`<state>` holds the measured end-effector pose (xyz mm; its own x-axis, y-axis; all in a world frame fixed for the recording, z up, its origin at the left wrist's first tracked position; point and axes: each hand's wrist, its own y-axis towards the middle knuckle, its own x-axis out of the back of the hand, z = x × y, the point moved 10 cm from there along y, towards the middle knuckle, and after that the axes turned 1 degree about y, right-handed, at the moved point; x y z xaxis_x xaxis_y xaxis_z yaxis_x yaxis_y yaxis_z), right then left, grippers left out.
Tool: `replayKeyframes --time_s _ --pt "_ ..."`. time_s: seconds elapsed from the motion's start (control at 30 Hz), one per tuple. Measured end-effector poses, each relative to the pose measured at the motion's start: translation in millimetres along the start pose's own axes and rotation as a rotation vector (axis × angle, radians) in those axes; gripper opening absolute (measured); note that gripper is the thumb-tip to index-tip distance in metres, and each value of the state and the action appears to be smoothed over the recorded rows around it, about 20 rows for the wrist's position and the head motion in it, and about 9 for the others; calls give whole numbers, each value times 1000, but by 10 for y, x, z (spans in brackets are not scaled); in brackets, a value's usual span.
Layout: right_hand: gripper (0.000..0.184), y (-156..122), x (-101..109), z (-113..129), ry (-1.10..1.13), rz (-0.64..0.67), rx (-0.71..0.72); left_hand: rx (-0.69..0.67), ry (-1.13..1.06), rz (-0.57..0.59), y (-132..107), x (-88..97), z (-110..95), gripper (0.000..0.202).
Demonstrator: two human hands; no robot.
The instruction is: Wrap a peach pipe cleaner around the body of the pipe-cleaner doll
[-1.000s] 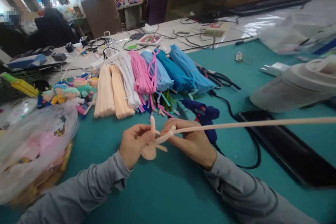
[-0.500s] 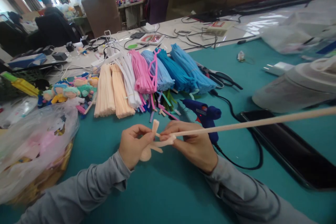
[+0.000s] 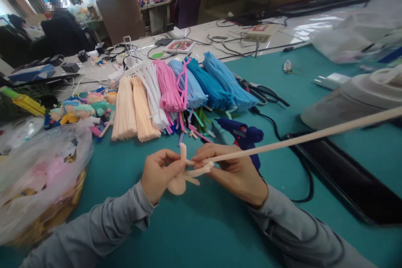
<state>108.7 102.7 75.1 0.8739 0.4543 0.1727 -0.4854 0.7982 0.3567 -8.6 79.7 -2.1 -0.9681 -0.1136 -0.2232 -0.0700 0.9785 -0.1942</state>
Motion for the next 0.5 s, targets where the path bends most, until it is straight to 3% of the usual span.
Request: replayKeyframes --time_s 0.23,0.5 --pt "21 -19 10 54 0 23 84 6 56 -20 8 26 -1 18" --pt "17 8 5 153 -73 36 142 -97 483 52 -72 -83 -128 13"
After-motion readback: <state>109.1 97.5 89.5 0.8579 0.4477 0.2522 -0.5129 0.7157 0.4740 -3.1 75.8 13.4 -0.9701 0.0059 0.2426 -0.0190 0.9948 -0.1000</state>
